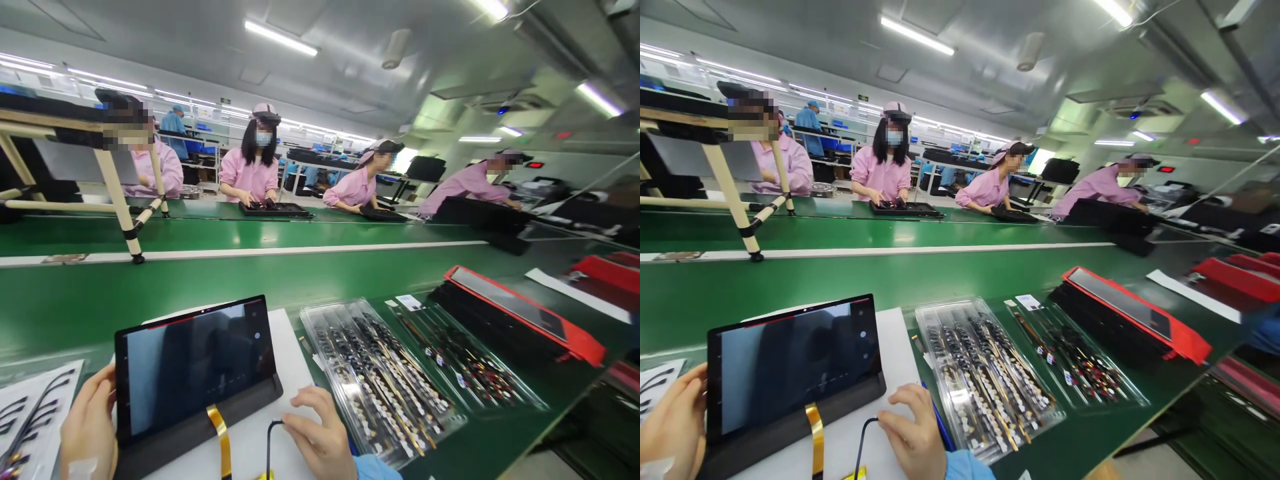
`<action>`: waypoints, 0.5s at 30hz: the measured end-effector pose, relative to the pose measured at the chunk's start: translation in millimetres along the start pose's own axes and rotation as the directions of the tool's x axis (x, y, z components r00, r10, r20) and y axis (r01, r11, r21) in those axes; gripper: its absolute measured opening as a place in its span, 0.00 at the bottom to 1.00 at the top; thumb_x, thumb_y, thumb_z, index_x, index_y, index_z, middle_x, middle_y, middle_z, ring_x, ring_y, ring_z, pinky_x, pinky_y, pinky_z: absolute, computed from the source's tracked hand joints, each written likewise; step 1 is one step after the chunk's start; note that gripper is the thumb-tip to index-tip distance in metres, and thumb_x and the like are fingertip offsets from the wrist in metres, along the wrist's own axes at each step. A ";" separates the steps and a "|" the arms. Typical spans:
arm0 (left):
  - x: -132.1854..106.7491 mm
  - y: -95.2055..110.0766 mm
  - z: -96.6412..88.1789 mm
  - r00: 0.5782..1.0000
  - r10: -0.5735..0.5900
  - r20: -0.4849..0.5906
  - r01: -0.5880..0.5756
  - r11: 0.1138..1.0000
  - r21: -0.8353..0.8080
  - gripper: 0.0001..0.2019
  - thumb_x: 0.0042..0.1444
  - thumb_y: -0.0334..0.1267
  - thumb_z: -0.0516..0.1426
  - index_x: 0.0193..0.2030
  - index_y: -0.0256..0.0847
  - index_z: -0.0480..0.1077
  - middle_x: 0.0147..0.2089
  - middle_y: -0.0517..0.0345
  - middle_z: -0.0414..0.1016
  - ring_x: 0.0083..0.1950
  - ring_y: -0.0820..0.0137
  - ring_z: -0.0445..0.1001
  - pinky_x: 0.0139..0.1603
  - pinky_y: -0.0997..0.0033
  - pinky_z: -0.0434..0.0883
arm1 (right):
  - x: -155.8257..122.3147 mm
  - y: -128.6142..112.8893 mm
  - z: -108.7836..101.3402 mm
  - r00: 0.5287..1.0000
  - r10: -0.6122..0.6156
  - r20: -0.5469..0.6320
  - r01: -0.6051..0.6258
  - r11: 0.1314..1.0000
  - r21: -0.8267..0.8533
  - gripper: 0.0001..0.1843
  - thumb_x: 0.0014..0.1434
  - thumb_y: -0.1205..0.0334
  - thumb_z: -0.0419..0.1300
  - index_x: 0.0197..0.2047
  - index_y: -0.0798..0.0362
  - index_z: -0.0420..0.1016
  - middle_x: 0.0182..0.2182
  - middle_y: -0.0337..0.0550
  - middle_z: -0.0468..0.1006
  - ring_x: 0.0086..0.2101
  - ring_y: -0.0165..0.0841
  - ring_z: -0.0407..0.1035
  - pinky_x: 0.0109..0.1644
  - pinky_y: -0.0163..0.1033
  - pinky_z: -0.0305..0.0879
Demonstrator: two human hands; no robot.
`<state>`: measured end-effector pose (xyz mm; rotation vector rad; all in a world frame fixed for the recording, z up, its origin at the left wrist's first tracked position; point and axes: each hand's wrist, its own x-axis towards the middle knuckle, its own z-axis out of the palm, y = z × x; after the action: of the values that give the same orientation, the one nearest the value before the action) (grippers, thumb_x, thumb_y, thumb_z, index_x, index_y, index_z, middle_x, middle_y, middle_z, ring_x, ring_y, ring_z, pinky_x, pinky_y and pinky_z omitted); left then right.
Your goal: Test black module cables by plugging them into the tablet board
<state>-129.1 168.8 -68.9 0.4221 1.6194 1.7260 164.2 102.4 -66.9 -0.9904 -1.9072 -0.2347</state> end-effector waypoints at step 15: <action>0.1 -11.0 -3.9 0.996 0.078 0.046 -0.079 0.996 0.038 0.08 0.40 0.44 0.53 0.27 0.63 0.72 0.41 0.97 0.71 0.61 0.64 0.62 0.66 0.62 0.55 | -2.8 0.5 1.3 1.000 0.021 -0.002 -0.021 1.000 0.017 0.07 0.57 0.71 0.55 0.35 0.52 0.72 0.33 0.42 0.70 0.39 0.30 0.64 0.41 0.37 0.66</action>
<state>-128.7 165.5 -80.1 0.5467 1.6268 1.7317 164.4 102.0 -69.9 -0.9981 -1.8930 -0.2072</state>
